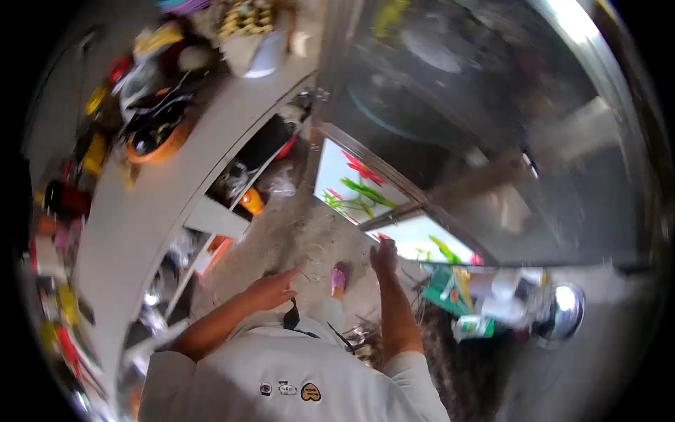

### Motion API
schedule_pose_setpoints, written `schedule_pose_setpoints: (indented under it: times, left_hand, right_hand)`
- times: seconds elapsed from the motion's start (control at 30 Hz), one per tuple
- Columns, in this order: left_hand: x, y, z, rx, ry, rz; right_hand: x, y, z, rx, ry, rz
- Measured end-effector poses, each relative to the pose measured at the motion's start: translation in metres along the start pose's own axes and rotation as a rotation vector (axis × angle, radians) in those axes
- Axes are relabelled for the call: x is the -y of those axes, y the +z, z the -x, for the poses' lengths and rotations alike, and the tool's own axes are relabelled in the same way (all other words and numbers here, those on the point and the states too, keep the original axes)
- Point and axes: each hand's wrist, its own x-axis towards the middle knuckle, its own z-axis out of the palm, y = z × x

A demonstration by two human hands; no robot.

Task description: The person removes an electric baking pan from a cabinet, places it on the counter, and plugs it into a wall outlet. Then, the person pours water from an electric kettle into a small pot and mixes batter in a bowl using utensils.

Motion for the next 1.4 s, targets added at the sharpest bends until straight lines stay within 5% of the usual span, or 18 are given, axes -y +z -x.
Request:
schedule_pose_setpoints:
  times: [0.1,0.13,0.23,0.47,0.53,0.67,0.77,0.87,1.03,1.07,1.13,1.17,1.2,1.23,1.27,1.37,1.4]
  left_hand:
    - [-0.003,0.027,0.004,-0.191,-0.24,0.136]
    - [0.001,0.047,0.004,-0.218,-0.281,0.163]
    - [-0.006,0.086,0.002,-0.539,-0.221,0.184]
    - [-0.049,0.094,0.007,-0.472,-0.434,0.385]
    - [-0.04,0.103,0.006,-0.602,-0.273,0.339]
    - [-0.033,0.1,-0.003,-0.532,-0.237,0.438]
    - [-0.04,0.083,-0.017,-0.526,-0.158,0.253]
    - [-0.04,0.082,-0.035,-0.396,-0.175,0.297]
    - [-0.036,0.091,-0.062,-0.55,-0.024,0.174]
    - [-0.039,0.089,-0.066,-0.547,-0.023,0.179]
    - [-0.047,0.082,-0.07,-0.526,-0.062,0.089]
    - [-0.049,0.078,-0.069,-0.519,-0.057,0.09]
    - [-0.053,0.073,-0.069,-0.556,-0.048,0.074]
    - [-0.057,0.071,-0.074,-0.589,-0.026,0.062]
    - [-0.055,0.073,-0.08,-0.571,0.009,0.073]
    - [-0.038,0.08,-0.091,-0.732,0.022,0.049]
    - [-0.031,0.078,-0.092,-0.769,-0.089,0.067]
  right_hand:
    - [-0.04,0.022,-0.072,0.001,-0.154,0.179]
    - [-0.042,0.02,-0.089,0.172,-0.06,0.223]
    - [-0.069,0.037,-0.127,0.343,0.012,0.179]
    - [-0.06,0.056,-0.141,0.414,0.099,0.247]
    - [-0.054,0.053,-0.138,0.446,-0.006,0.345]
    - [-0.026,0.038,-0.125,0.517,-0.144,0.503]
    - [-0.02,0.043,-0.115,0.387,0.171,0.212]
    - [-0.025,0.04,-0.113,0.534,-0.284,0.707]
    - [-0.045,0.071,-0.099,0.303,0.068,0.217]
    - [-0.05,0.073,-0.099,0.477,-0.491,0.842]
    - [-0.067,0.108,-0.073,0.376,-0.123,0.275]
    - [-0.03,0.087,-0.046,0.309,-0.131,0.185]
    - [-0.043,0.112,-0.02,0.021,-0.371,0.047]
    - [-0.019,0.101,0.002,0.154,-0.393,0.079]
    - [-0.002,0.092,0.01,0.586,-0.569,0.34]
    - [0.02,0.111,0.079,0.186,-0.571,-0.244]
    - [0.048,0.087,0.081,0.357,-0.464,-0.239]
